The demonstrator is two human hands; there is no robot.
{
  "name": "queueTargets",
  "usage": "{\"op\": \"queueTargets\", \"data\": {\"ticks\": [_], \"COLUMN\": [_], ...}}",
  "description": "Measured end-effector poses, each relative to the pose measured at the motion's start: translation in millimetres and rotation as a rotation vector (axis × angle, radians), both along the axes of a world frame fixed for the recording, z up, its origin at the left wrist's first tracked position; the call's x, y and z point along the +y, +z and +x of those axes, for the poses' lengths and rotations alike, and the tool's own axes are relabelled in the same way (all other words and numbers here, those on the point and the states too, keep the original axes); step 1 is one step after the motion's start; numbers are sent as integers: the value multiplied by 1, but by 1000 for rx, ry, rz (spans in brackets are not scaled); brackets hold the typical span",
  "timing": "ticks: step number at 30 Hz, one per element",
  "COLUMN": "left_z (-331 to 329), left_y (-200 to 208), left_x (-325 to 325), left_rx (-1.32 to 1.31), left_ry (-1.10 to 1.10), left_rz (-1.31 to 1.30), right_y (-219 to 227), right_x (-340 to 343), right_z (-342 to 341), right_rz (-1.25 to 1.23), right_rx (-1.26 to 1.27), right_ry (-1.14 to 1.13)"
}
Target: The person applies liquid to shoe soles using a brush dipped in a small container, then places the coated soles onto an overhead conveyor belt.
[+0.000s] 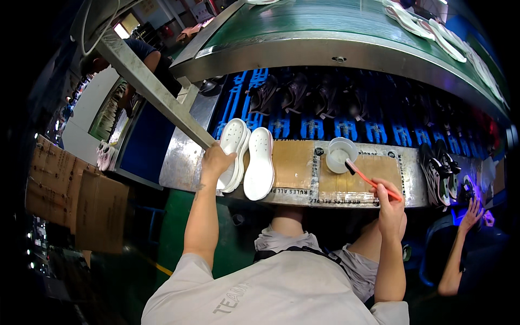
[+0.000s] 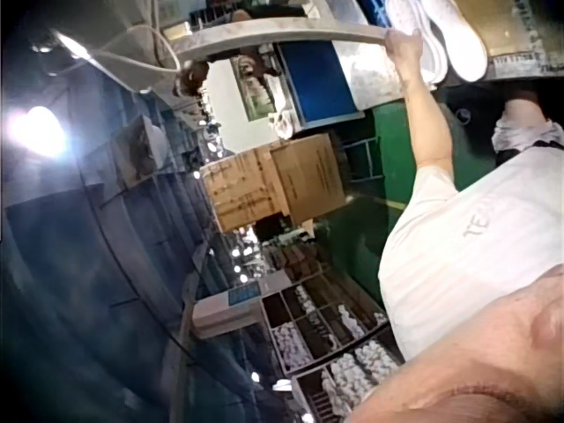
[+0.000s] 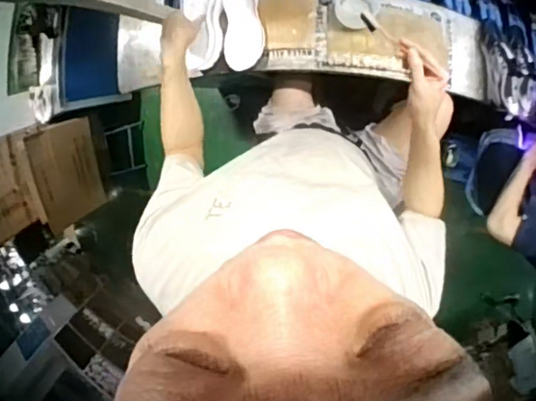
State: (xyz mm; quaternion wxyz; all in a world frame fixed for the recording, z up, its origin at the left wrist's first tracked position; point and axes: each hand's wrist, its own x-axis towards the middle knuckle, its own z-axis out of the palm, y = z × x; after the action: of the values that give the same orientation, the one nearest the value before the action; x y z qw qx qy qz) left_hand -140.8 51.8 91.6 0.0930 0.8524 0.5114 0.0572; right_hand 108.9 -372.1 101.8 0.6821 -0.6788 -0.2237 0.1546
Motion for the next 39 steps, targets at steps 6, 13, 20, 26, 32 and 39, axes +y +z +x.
{"op": "queueTargets", "data": {"ticks": [6,13,20,26,32,39], "left_z": [-22,-26,-10,6,14,14], "left_y": [-51,-21,12,-9,-30,-12], "left_x": [27,27,-92,-155,-158,-171], "left_rx": [-196,-989,-1487,-1449,-1298,-1039], "left_ry": [-95,47,-45,-231,-413,-400], "left_rz": [102,-753,-1671,-2252,-2255,-2680], "right_y": [17,16,18,-6,27,39], "right_x": [37,79,69,56,48,54], "right_z": [34,56,52,65,51,46], "right_rz": [-211,-516,-283,-189,-45,-74], "right_rx": [-257,-393,-407,-286,-299,-303], "right_ry": [109,145,10,94,295,642]}}
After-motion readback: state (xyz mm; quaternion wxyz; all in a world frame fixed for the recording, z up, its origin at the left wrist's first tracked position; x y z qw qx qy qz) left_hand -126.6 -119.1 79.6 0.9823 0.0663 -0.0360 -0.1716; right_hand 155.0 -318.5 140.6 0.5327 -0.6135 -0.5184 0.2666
